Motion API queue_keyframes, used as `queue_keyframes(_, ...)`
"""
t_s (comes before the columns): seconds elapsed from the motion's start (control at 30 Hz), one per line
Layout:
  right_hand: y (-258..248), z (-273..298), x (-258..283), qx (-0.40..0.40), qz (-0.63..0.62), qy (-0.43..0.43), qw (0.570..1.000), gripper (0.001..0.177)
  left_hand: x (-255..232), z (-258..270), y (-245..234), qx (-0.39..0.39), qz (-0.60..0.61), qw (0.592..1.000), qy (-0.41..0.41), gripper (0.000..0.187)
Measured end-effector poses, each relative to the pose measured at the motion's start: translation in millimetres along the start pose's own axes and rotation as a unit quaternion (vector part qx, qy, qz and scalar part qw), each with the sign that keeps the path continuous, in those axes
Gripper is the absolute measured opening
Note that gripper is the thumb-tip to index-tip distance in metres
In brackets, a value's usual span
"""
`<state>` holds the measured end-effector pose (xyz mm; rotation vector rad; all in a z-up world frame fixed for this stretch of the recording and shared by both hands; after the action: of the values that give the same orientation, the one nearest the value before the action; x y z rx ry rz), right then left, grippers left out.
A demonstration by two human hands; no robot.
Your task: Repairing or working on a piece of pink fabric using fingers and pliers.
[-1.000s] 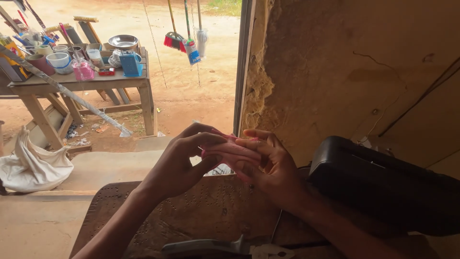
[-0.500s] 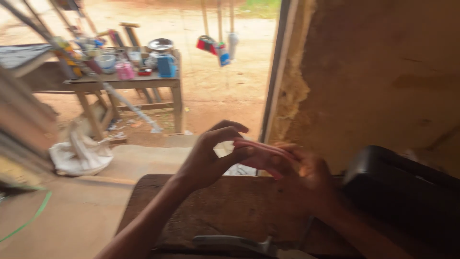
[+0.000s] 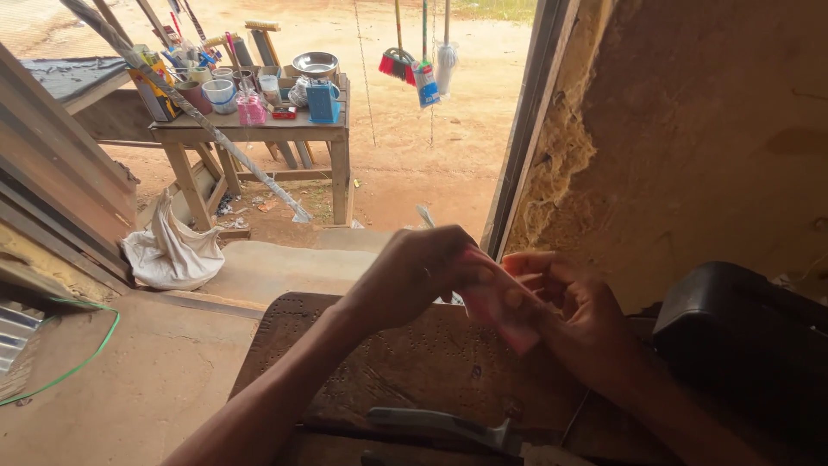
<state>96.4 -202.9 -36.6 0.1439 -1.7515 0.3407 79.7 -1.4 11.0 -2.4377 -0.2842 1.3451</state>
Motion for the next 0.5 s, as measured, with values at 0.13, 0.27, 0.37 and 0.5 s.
queue_keyframes(0.13,7.8,4.1,2.0,0.023,0.001,0.032,0.999,0.045,-6.9,0.6,5.2,0.021,0.007,1.0,-0.013,0.021)
queue_keyframes(0.27,5.7,5.3,9.0,-0.017,0.045,0.022,0.999,0.039,-3.8,-1.2,0.9,-0.046,-0.062,0.997,-0.004,0.02)
queue_keyframes(0.37,-5.4,3.5,8.5,-0.082,0.051,0.0,0.995,0.033,-18.7,-0.4,0.7,-0.101,-0.09,0.989,0.064,0.023)
queue_keyframes(0.5,-17.4,1.4,6.3,-0.128,0.058,-0.005,0.99,0.032,-21.9,0.3,21.0,-0.043,-0.082,0.995,0.032,0.017)
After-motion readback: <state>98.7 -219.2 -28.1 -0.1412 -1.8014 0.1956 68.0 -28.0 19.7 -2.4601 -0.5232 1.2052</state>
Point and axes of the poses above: each hand's wrist, its own z-axis away from the middle knuckle, its own y-axis out of the palm, x = y × z, the point moved 6 cm from there along -z, towards the middle knuckle, and after that the axes turned 8 degrees about -x, right-handed, at the moved point
